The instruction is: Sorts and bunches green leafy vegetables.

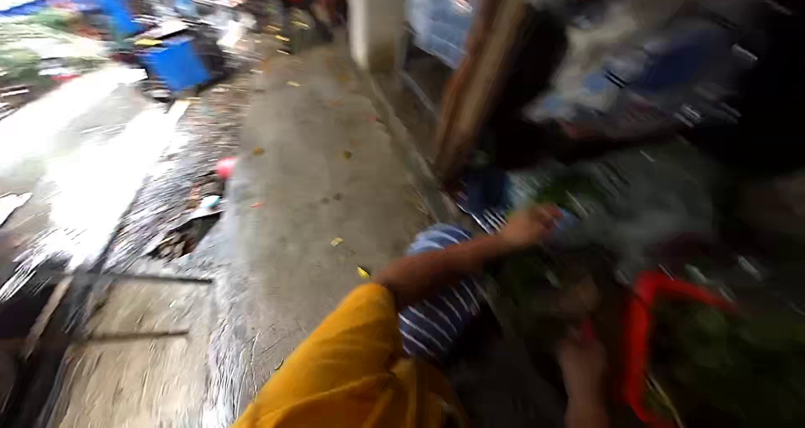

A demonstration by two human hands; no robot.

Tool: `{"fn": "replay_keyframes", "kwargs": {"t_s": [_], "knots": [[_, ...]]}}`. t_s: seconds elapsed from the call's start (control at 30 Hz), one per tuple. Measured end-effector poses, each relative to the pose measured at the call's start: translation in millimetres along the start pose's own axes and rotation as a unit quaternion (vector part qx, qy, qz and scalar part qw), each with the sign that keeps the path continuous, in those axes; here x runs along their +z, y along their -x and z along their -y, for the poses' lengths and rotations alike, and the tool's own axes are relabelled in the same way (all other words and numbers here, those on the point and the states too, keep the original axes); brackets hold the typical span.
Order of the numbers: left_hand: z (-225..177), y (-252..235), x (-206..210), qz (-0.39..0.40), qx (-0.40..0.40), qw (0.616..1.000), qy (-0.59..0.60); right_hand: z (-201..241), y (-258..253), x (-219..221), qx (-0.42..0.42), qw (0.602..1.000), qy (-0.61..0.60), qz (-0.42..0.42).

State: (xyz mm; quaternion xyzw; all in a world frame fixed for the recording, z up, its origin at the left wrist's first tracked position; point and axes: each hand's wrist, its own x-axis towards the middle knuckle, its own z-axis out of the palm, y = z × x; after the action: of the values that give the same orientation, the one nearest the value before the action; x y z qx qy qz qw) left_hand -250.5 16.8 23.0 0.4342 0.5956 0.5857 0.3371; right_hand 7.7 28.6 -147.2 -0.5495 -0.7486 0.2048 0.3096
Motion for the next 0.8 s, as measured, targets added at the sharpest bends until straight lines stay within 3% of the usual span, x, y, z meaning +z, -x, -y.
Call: {"fn": "replay_keyframes", "kwargs": {"t_s": [0.03, 0.13, 0.2, 0.37, 0.47, 0.5, 0.57, 0.63, 0.67, 0.73, 0.8], "knots": [[11, -10, 0, 0.031, 0.005, 0.999, -0.003, -4, -2, 6, 0.045, 0.999, -0.010, 0.023], [21, -22, 15, 0.069, -0.049, 0.996, 0.004, 40, -30, -15, 0.230, 0.960, -0.020, 0.161], [28, -24, 26, 0.062, -0.074, 0.994, 0.044, 34, -41, -6, 0.291, 0.939, -0.023, 0.179], [48, -33, 53, 0.066, -0.062, 0.989, 0.117, -5, -67, 10, 0.200, 0.966, 0.000, 0.164], [49, -33, 61, 0.126, 0.038, 0.991, -0.029, 28, -56, -29, 0.220, 0.957, -0.117, 0.145], [44, -28, 64, 0.175, 0.091, 0.973, -0.121, 44, -48, -46, 0.264, 0.930, -0.207, 0.151], [34, -6, 81, 0.263, 0.231, 0.897, -0.269, 62, -28, -78, 0.324, 0.814, -0.423, 0.233], [22, 30, 99, 0.338, 0.369, 0.795, -0.344, 57, -2, -94, 0.290, 0.695, -0.590, 0.290], [17, 45, 106, 0.367, 0.424, 0.749, -0.354, 54, 9, -98, 0.273, 0.654, -0.646, 0.284], [11, 66, 113, 0.412, 0.490, 0.688, -0.342, 49, 25, -108, 0.267, 0.609, -0.703, 0.253], [4, 79, 114, 0.441, 0.520, 0.647, -0.340, 51, 36, -121, 0.293, 0.615, -0.695, 0.230]]}}
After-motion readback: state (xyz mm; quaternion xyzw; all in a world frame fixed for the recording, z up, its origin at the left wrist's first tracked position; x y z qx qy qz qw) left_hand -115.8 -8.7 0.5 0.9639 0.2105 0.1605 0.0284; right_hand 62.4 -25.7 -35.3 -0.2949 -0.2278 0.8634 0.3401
